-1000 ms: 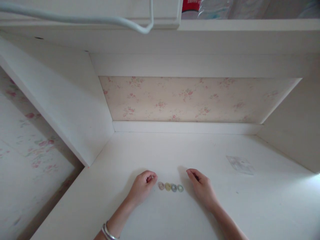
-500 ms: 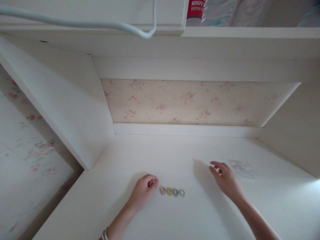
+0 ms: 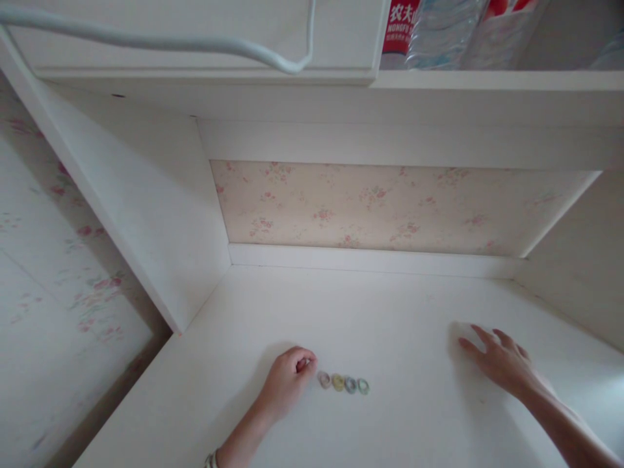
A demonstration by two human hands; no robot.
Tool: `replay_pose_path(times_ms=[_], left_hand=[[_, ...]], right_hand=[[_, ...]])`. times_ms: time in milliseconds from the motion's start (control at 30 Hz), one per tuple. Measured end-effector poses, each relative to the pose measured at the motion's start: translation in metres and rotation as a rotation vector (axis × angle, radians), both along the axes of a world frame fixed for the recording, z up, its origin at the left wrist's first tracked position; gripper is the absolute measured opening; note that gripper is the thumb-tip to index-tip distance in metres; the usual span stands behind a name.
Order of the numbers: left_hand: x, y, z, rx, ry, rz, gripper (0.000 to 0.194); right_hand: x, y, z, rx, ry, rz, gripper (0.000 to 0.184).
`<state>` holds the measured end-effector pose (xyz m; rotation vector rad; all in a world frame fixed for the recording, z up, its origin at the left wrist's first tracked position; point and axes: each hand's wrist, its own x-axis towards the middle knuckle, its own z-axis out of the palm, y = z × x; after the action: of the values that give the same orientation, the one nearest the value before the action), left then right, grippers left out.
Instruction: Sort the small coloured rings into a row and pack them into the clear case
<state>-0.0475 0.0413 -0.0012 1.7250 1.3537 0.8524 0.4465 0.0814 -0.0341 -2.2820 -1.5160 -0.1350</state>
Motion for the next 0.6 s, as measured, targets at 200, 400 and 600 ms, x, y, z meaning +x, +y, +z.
replay_pose_path(times_ms=[200, 400, 600], left_hand=[[0.0, -0.001, 0.002, -0.001, -0.001, 0.0, 0.025], [0.001, -0.001, 0.004, 0.04, -0.019, 0.009, 0.025], [0.005, -0.009, 0.009, 0.131, -0.095, 0.054, 0.032]], right_hand=[[0.009, -0.002, -0.005, -0.104, -0.051, 0.01, 0.062], [-0.039, -0.004, 0.013, -0.059, 0.109, -0.012, 0.062], [-0.183, -0.032, 0.049, 0.117, 0.35, 0.318, 0.053]])
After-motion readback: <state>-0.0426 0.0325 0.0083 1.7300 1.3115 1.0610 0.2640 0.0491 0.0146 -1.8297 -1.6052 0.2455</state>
